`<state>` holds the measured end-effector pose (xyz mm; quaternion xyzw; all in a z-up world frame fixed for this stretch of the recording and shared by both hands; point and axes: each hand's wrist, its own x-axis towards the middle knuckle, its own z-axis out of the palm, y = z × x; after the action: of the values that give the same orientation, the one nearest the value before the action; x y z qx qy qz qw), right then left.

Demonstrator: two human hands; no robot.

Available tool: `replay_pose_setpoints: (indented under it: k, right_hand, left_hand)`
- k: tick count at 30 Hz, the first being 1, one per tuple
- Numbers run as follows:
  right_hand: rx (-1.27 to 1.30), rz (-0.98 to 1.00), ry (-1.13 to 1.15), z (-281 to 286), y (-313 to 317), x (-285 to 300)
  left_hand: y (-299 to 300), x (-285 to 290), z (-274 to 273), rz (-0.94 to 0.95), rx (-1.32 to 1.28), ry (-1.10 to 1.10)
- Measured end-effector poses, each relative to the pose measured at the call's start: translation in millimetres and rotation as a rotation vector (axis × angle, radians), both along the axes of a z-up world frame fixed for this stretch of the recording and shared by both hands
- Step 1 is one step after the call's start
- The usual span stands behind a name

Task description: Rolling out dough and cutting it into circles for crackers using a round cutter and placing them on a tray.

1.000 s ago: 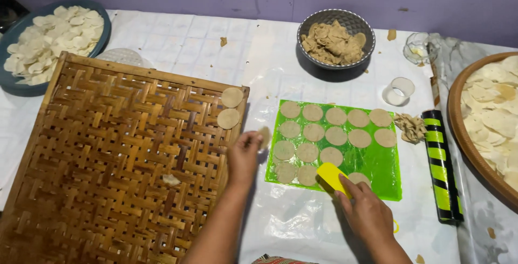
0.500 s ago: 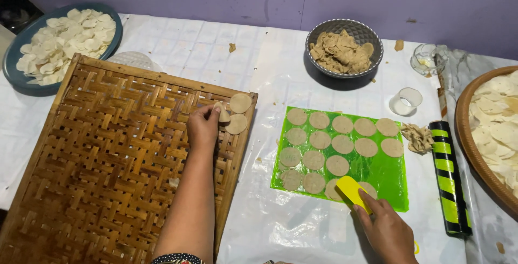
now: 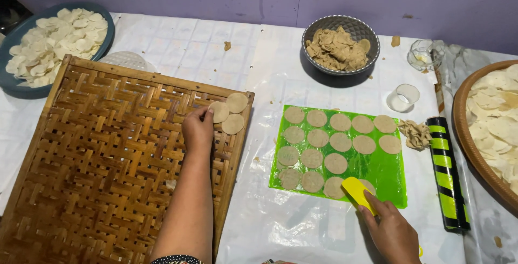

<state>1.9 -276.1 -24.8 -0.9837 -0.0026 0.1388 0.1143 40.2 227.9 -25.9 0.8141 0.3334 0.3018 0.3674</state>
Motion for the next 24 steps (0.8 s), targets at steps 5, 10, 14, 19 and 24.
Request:
replay_pose_setpoints:
  k: [5,10,14,19,24]
  right_hand:
    - [0.05,-0.052,-0.078,8.9,-17.2,1.7]
    - [-0.071,-0.208,-0.102,28.2,-52.2,2.4]
    - [-0.234,-0.114,-0.078,17.8,-75.3,5.7]
    - [-0.232,0.052,0.016,39.3,-50.9,1.0]
    - [-0.243,0.141,-0.002,41.9,-41.4,3.5]
  left_hand:
    - [2.3,-5.0,4.7,-0.017,0.073,0.035]
    - [-41.1,-20.0,26.2,0.016,0.237,0.091]
    - [-106.0,-29.8,37.7,-0.196,0.064,0.034]
    - [-174.3,-42.3,8.0,-0.442,0.354,-0.08]
    - [-223.3,-55.8,19.5,-0.64,-0.103,0.097]
